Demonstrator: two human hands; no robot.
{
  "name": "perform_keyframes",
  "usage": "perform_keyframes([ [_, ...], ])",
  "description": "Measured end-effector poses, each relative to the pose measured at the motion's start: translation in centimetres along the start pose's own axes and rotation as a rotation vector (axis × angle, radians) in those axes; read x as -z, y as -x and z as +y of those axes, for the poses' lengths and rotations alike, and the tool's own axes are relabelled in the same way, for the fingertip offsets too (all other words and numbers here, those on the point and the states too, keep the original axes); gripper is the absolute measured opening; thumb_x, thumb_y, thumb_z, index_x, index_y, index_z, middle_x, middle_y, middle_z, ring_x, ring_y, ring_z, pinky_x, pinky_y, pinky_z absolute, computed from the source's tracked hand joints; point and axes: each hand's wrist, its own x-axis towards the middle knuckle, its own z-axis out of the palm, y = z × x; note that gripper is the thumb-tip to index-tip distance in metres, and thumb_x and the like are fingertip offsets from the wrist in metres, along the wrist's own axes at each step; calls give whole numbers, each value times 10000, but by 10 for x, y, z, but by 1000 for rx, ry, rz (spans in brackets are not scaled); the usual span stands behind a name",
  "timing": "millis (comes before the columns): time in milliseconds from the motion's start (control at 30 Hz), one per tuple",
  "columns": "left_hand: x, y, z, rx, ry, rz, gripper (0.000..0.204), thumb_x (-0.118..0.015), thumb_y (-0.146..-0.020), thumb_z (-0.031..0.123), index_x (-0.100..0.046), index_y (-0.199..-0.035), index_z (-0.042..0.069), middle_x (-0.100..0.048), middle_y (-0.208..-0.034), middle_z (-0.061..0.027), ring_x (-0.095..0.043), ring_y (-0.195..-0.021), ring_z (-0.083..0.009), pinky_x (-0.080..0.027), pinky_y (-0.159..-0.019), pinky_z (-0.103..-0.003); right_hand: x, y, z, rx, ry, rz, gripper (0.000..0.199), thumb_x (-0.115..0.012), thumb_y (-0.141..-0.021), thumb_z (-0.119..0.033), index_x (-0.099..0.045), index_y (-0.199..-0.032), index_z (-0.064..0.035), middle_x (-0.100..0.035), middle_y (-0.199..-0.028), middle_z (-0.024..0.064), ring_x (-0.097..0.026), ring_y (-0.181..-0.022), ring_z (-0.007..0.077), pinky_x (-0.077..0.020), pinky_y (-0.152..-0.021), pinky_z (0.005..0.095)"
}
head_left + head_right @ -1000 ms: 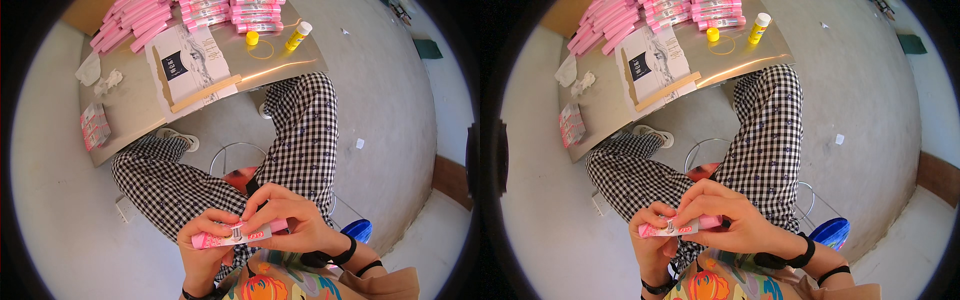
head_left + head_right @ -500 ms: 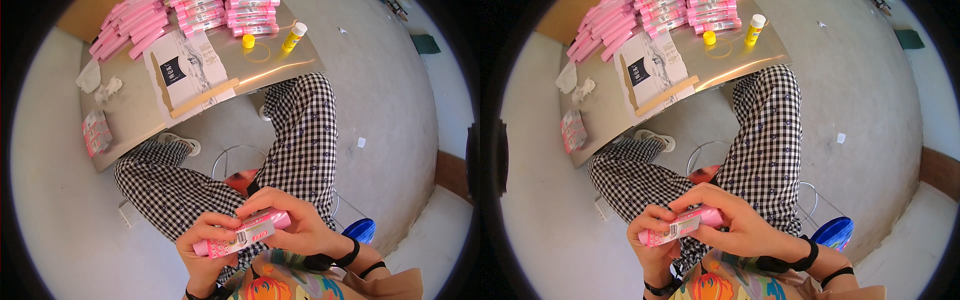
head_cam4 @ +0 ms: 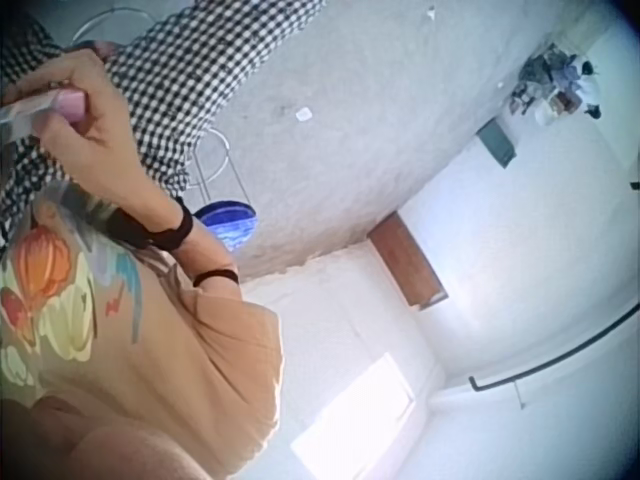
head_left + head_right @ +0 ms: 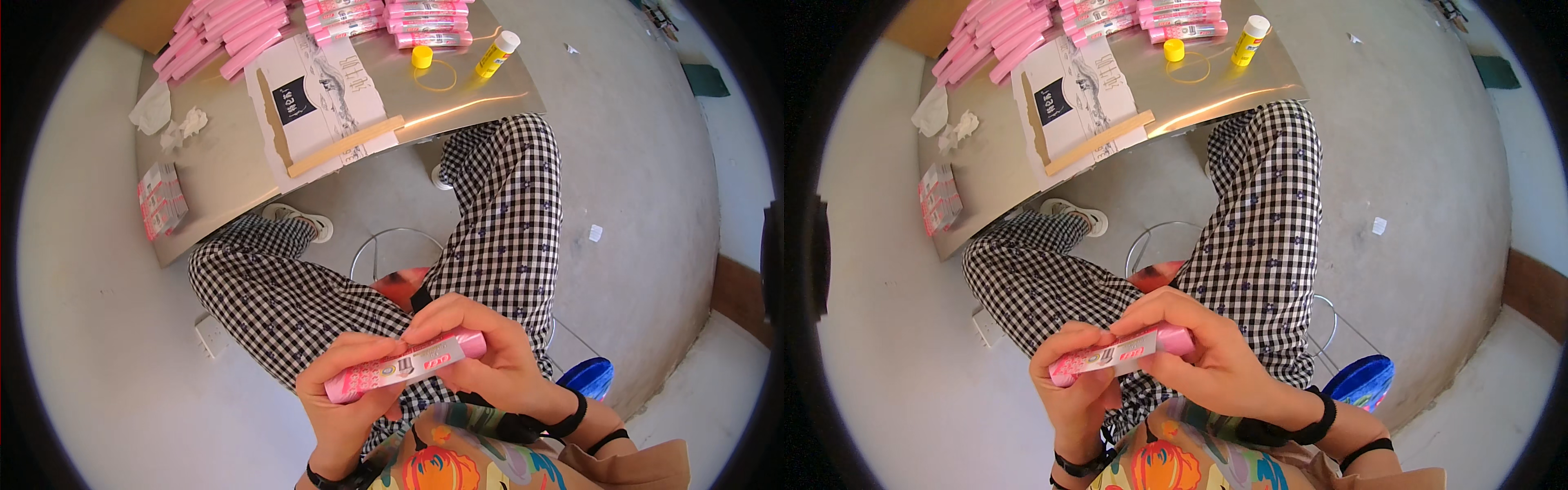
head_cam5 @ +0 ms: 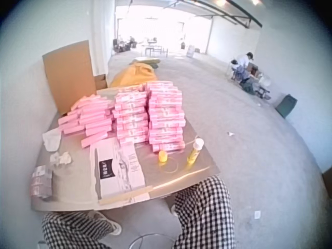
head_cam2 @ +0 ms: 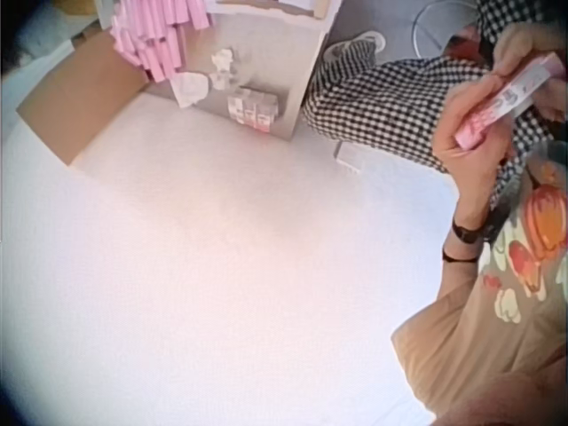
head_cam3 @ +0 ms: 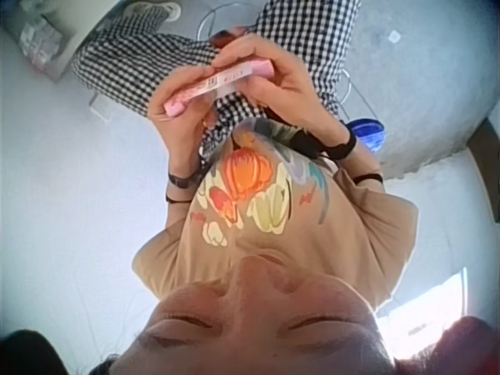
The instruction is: The recorder is applying labels to small pink cylindrical containers and placing them on a table.
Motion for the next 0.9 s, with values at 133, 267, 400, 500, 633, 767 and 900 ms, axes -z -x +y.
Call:
perform_keyframes([
  [133, -6, 2, 4, 101, -83, 83, 334, -632, -717, -139, -629, -1042, -60, -596, -1014, -148, -618, -714, -123, -520, -490, -179, -4, 5, -1, -144, -35, 150, 284, -532, -824, 53, -575, -1102, 11, -556, -1059, 78, -515, -1000, 128, -418, -867, 250],
  [267, -4, -1, 5, 102, -105, 52, 333, -638, -728, -128, -633, -1051, -47, -567, -1075, -131, -619, -761, -120, -534, -540, -181, -5, 3, 3, -49, 82, 183, 258, -542, -794, 65, -616, -1036, 11, -572, -1032, 88, -524, -968, 150, -416, -844, 258],
  [400, 3, -3, 5, 138, -54, -22, 314, -632, -739, -119, -645, -1042, -37, -562, -1083, -126, -619, -744, -123, -529, -570, -201, -6, 1, 6, -46, 43, 200, 266, -562, -779, 64, -618, -1034, 13, -582, -1019, 86, -531, -962, 159, -417, -837, 265],
  [500, 6, -3, 2, 139, -30, -37, 300, -626, -751, -110, -650, -1041, -37, -563, -1059, -123, -615, -706, -127, -517, -558, -208, -5, 2, 5, -47, 88, 186, 266, -565, -774, 61, -619, -1032, 18, -581, -1023, 91, -535, -944, 157, -426, -808, 261],
  [633, 7, -3, -1, 134, -18, -31, 295, -623, -756, -98, -650, -1044, -40, -563, -1024, -119, -606, -662, -135, -507, -543, -209, -6, 3, 4, -90, -18, 191, 265, -533, -798, 56, -619, -1046, 23, -545, -1031, 98, -519, -796, 93, -414, -608, 184],
  [767, 7, -1, -1, 146, 45, -6, 285, -619, -752, -94, -651, -1032, -50, -564, -982, -118, -591, -627, -137, -496, -510, -208, -8, 3, 3, -109, -68, 205, 268, -510, -812, 56, -618, -1055, 24, -522, -1024, 93, -482, -729, 60, -366, -522, 157],
  [900, 5, 0, -2, 97, 35, 24, 261, -613, -743, -108, -662, -994, -59, -573, -957, -131, -584, -623, -137, -490, -464, -201, -8, 3, 1, -120, -9, 187, 274, -503, -810, 58, -619, -1055, 17, -523, -1027, 87, -483, -741, 68, -376, -547, 167],
])
